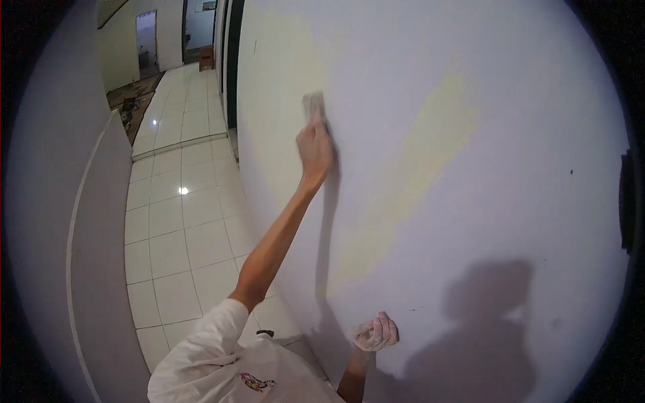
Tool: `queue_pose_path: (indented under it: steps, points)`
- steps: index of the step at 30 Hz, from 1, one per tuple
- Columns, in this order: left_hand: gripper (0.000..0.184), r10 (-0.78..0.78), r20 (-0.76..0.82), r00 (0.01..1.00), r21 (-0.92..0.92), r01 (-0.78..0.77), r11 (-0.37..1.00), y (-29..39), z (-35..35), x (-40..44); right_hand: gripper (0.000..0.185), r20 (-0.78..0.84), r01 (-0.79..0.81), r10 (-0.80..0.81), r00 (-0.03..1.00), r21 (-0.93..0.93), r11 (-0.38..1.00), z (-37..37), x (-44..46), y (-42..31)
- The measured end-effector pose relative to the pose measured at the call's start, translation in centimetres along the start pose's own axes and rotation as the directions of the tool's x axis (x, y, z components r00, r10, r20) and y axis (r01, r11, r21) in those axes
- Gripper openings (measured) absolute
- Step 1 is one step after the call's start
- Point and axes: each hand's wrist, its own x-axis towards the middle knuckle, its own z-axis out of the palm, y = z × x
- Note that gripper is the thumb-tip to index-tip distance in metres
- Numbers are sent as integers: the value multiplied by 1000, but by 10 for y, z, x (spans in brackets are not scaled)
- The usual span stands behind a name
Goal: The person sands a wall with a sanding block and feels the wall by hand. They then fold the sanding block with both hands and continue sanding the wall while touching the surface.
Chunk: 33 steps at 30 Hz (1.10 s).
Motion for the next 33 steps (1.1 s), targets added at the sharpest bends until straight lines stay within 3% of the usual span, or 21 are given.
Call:
queue_pose_path:
  steps: [2,3,4,5,10,14,16,17,18,19,22,24,27,30,32,33]
  points:
    - [62,222,70,973,-32,-220,975,65,13,6,14,37,32,-32,999,-4,999,-2,-3,4]
    - [56,119,266,957,137,-160,978,91,10,8,15,14,30,-30,999,2,1000,-1,-5,5]
    - [52,391,181,903,10,-399,917,92,23,8,16,-11,30,-30,1000,8,1000,1,-6,5]
    - [54,630,81,773,-67,-626,777,94,36,7,16,-8,29,-29,1000,7,1000,2,-6,5]
    - [46,895,-105,434,-58,-901,430,58,39,36,19,-32,13,-12,999,20,1000,1,-8,5]
    - [53,683,77,727,47,-687,725,28,12,41,20,-23,1,0,1000,20,1000,0,-3,1]
    - [54,470,123,874,115,-483,868,3,-3,48,19,40,-10,10,999,-16,1000,-5,-1,-1]
    - [53,465,114,878,130,-477,869,-11,-6,44,19,38,-11,12,999,-12,1000,-5,-1,-1]
    - [33,412,183,893,192,-444,875,-32,-15,35,17,33,-11,11,999,1,1000,-4,-1,-1]
    - [40,356,250,900,257,-417,872,-52,-24,26,15,26,-12,12,1000,14,1000,-3,-2,0]
    - [47,471,211,856,209,-511,834,-84,-39,-40,11,50,12,-11,999,-21,1000,-6,-5,3]
    - [54,440,207,874,218,-479,850,-118,-52,-91,11,56,1,-1,998,-6,1000,-6,0,1]
    - [43,-2,216,976,311,-67,948,-203,-78,-147,11,50,-1,2,999,-7,1000,-2,-1,1]
    - [46,-468,215,857,444,341,829,-216,-94,-167,11,24,14,-13,1000,-27,1000,1,-2,3]
    - [51,-605,54,794,570,473,672,-264,-100,-177,11,16,22,-21,1000,-27,999,0,1,2]
    - [51,-604,56,795,569,472,674,-299,-105,-187,12,20,9,-9,1000,-32,999,0,0,1]
